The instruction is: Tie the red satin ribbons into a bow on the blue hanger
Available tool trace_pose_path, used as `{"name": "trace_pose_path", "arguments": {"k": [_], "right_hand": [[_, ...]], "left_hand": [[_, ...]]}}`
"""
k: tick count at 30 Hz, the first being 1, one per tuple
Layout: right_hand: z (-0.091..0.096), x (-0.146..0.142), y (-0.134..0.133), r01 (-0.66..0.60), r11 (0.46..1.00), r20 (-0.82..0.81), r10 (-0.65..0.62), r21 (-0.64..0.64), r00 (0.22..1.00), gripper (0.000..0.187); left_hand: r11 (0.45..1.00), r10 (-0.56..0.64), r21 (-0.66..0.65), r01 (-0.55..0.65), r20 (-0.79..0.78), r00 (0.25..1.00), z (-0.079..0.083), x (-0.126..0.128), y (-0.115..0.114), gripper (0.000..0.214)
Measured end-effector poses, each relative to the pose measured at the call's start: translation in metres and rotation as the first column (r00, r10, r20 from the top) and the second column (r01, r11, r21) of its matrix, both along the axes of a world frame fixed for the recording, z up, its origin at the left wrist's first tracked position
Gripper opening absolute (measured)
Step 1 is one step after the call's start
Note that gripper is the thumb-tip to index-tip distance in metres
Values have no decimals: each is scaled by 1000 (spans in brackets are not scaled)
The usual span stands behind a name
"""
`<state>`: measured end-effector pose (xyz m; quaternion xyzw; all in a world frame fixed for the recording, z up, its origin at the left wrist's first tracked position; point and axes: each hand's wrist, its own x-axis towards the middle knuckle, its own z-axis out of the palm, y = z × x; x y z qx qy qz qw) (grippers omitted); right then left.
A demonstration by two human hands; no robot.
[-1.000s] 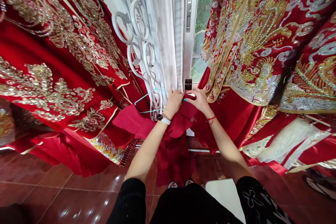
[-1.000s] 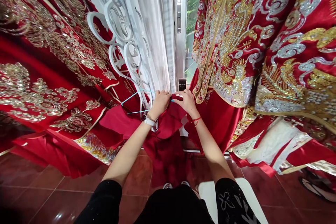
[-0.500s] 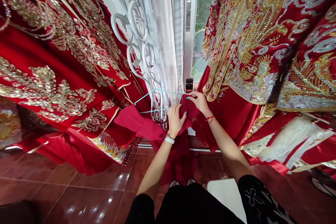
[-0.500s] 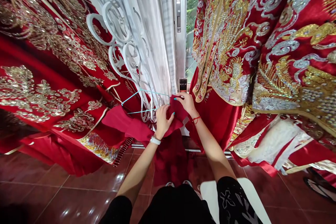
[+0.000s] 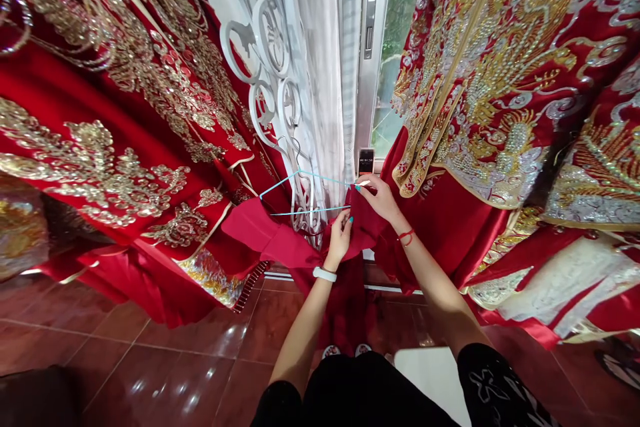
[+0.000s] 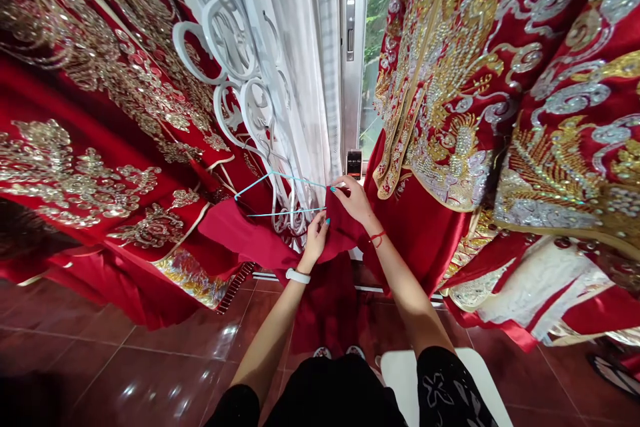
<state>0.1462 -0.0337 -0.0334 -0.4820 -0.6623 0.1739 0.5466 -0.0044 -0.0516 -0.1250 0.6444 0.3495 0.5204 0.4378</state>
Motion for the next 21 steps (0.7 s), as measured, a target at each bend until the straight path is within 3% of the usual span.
{"name": "trace_pose_path", "arguments": {"k": [3, 6, 8, 11, 13, 16, 18, 21], "right_hand": [[2, 4, 1, -73, 995, 135, 82, -68, 987, 40], [3, 0, 3, -36, 996, 218, 54, -85, 974, 39], [0, -6, 5, 26, 997, 237, -9, -68, 971, 34], [-3, -13, 9, 107, 993, 260, -89, -55, 962, 30], [-1, -14, 9, 113, 992, 266, -94, -59, 959, 30], [7, -11, 1, 66, 997, 234, -58, -26, 971, 33], [6, -5, -17, 90, 995, 178, -97, 48, 979, 35], [-27, 4, -62, 241, 966, 15, -243, 98, 970, 33]], "left_hand": [[992, -23, -118, 36, 109, 994, -8, -5, 3, 21], [968, 222, -134, -214, 49, 974, -11, -14, 7, 32], [948, 299, -106, -299, -19, 954, -8, -20, 12, 44], [990, 80, -111, -86, -59, 995, 2, -21, 20, 31], [993, 16, -120, -24, -69, 998, 10, -19, 19, 22], [987, 151, -45, -157, -118, 982, 21, -24, 2, 32], [983, 182, 3, -183, -124, 975, 29, -41, -18, 35], [982, 175, -50, -180, -97, 980, 40, -95, -54, 35]]}}
